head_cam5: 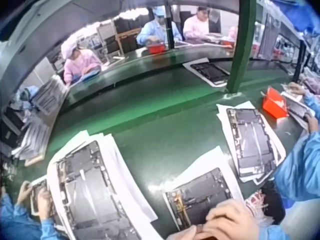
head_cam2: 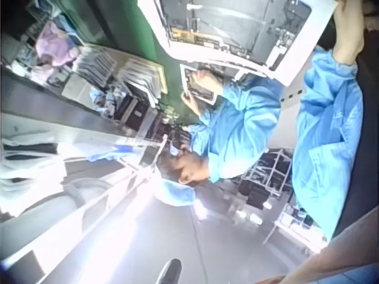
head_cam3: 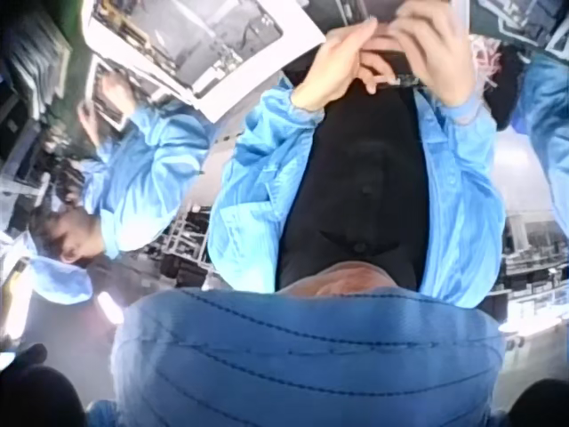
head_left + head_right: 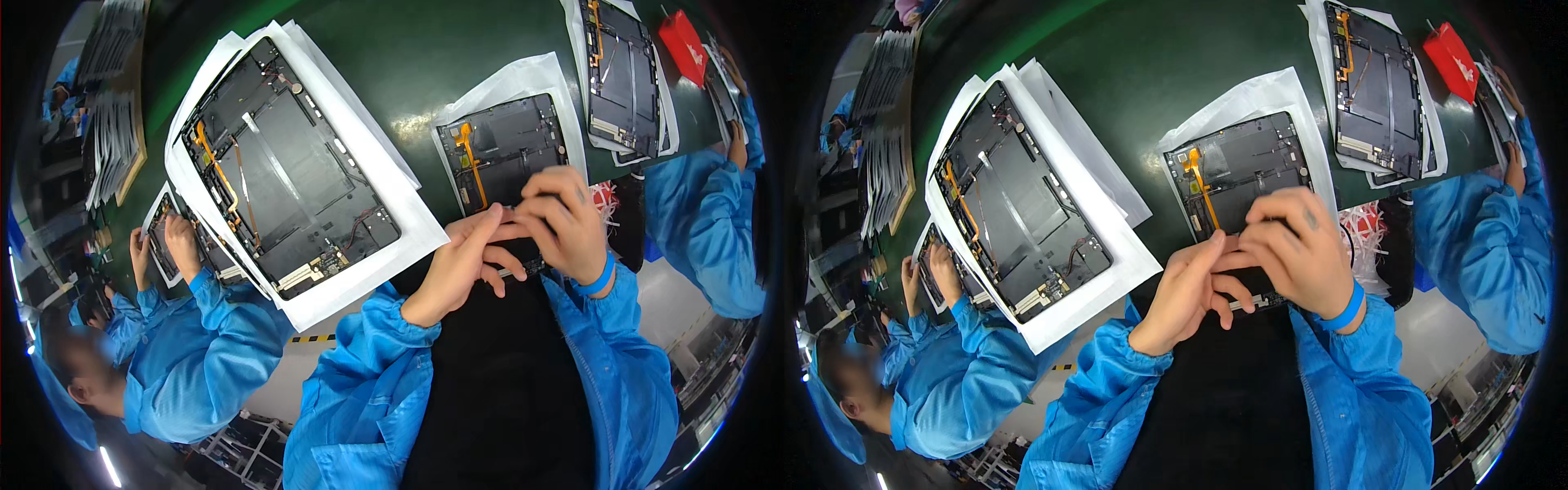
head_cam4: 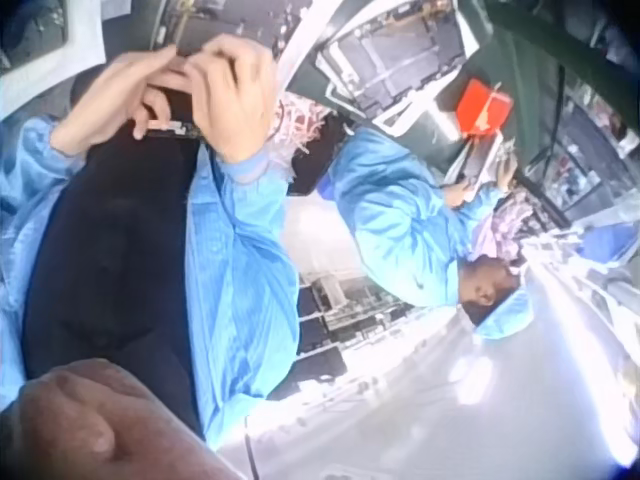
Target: Manually connecting ribbon cables and internal electronic components of tablet devices on a factory assembly line.
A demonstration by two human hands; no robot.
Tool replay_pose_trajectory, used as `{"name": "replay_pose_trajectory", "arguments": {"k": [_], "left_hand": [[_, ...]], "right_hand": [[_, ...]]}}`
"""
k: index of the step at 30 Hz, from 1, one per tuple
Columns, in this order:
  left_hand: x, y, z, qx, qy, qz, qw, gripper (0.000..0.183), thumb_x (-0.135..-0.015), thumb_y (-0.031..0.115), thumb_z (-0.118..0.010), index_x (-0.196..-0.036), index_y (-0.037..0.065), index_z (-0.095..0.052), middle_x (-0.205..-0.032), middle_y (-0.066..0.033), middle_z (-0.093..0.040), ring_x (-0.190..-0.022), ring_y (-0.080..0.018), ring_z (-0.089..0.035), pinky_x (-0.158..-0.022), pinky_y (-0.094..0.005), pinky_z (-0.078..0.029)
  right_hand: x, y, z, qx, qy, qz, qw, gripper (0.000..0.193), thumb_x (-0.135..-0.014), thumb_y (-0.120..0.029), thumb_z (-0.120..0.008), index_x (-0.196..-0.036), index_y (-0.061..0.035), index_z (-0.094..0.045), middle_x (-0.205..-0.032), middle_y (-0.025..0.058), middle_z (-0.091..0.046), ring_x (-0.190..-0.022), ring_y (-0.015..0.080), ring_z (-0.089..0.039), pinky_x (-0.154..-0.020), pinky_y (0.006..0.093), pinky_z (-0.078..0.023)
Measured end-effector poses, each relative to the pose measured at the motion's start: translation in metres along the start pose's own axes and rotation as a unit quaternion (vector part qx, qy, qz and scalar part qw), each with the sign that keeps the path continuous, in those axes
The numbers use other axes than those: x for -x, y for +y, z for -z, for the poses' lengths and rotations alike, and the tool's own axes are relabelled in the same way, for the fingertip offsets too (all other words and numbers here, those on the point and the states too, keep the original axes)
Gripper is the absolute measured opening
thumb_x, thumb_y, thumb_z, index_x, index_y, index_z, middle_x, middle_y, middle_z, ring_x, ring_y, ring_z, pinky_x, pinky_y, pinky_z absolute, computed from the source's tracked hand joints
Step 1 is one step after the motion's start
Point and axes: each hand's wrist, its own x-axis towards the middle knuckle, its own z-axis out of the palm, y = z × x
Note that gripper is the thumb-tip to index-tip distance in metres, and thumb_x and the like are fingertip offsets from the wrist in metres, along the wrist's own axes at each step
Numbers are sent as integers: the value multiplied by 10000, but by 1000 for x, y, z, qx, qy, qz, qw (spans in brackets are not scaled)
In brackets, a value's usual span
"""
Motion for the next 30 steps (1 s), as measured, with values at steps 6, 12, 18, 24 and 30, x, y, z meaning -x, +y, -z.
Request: {"name": "replay_pose_trajectory", "arguments": {"k": [6, 12, 18, 24, 30], "left_hand": [[-9, -7, 6, -55, -9, 4, 998, 324, -1145, 248, -590, -1229, -51, -684, -1102, -152, -765, -662, -174, -741, -410, -245, -531], [1, -13, 9, -99, 1, -52, 994, 281, -1106, 113, -641, -1307, -76, -695, -1040, -142, -777, -672, -176, -747, -428, -244, -548], [3, -20, 11, -121, -4, -92, 988, 296, -1112, 74, -614, -1359, -66, -698, -1031, -112, -772, -697, -156, -746, -475, -243, -570], [1, -28, 17, -199, -18, -109, 974, 341, -1108, 34, -581, -1428, -44, -670, -1039, -82, -754, -730, -117, -729, -529, -235, -580], [4, -27, 20, -184, -14, -96, 978, 348, -1099, 24, -590, -1429, -56, -667, -1162, -155, -788, -718, -120, -728, -528, -243, -582]], "right_hand": [[14, 5, 8, -84, -39, 29, 995, 245, -775, -55, -875, -993, -77, -767, -1075, 67, -715, -924, 297, -699, -800, 398, -550], [12, 16, 5, -92, -45, 27, 994, 225, -786, -88, -899, -988, -61, -803, -1049, 66, -772, -882, 273, -739, -743, 379, -572], [5, 12, 2, -35, -55, 68, 996, 251, -737, -90, -897, -967, -52, -805, -1006, 44, -785, -859, 234, -748, -702, 368, -576], [-4, 8, 2, 14, -64, 94, 993, 200, -708, -74, -856, -888, -56, -772, -909, 40, -779, -803, 230, -751, -649, 366, -568], [-5, 25, -4, -99, -93, -68, 988, 68, -835, -41, -765, -897, -30, -738, -815, 114, -743, -757, 286, -749, -655, 377, -580]]}}
